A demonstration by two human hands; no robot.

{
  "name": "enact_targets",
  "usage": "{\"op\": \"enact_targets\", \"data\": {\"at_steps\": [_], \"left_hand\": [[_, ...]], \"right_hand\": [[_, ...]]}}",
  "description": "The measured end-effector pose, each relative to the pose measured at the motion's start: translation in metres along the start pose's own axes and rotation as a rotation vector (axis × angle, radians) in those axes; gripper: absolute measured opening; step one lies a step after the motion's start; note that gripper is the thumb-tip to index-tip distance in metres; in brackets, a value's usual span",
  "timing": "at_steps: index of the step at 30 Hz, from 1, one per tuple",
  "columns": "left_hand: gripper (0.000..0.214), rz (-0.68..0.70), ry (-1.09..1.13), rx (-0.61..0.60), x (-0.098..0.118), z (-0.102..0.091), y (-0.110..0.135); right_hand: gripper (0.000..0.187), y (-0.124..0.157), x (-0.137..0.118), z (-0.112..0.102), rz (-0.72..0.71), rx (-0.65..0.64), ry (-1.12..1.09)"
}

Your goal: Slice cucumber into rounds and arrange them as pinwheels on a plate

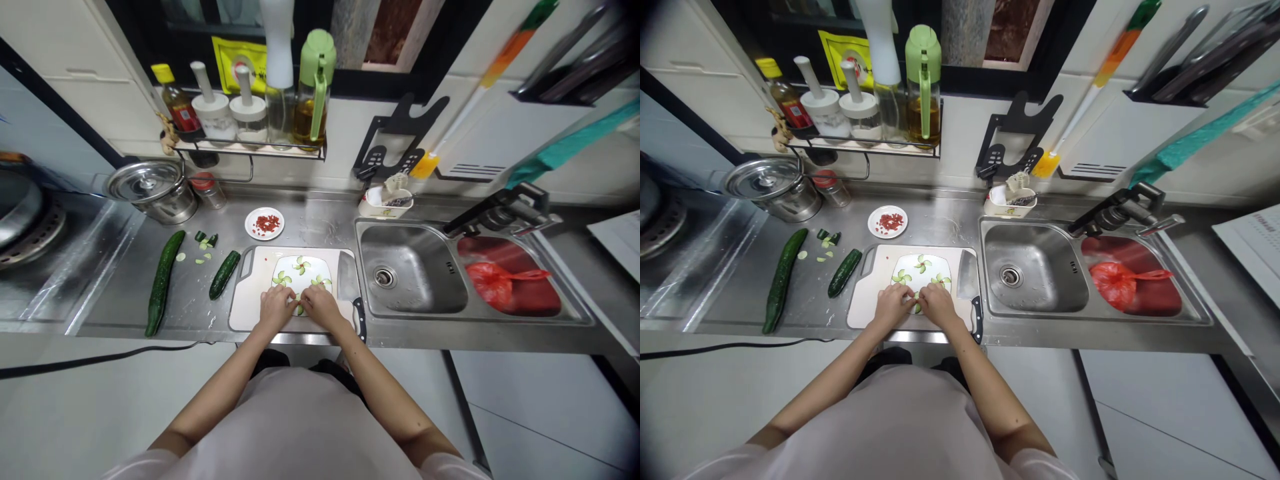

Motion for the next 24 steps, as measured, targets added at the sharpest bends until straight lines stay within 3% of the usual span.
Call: {"op": "enact_targets", "data": {"at_steps": [24], "left_hand": [[0.012, -0.019, -0.027, -0.019, -0.0018, 0.0039, -0.0029]], "right_hand": [[0.017, -0.0033, -0.0020, 0.0024, 0.043, -0.038, 0.005]]}}
Point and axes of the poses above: each hand's wrist, its own y-axis away from the middle knuckle, its own z-axis out of the palm, x = y × z, the point moved 7 cm from there along -y, towards the middle knuckle, and after that the axes turned 1 degree about -x, right-handed, at the moved point
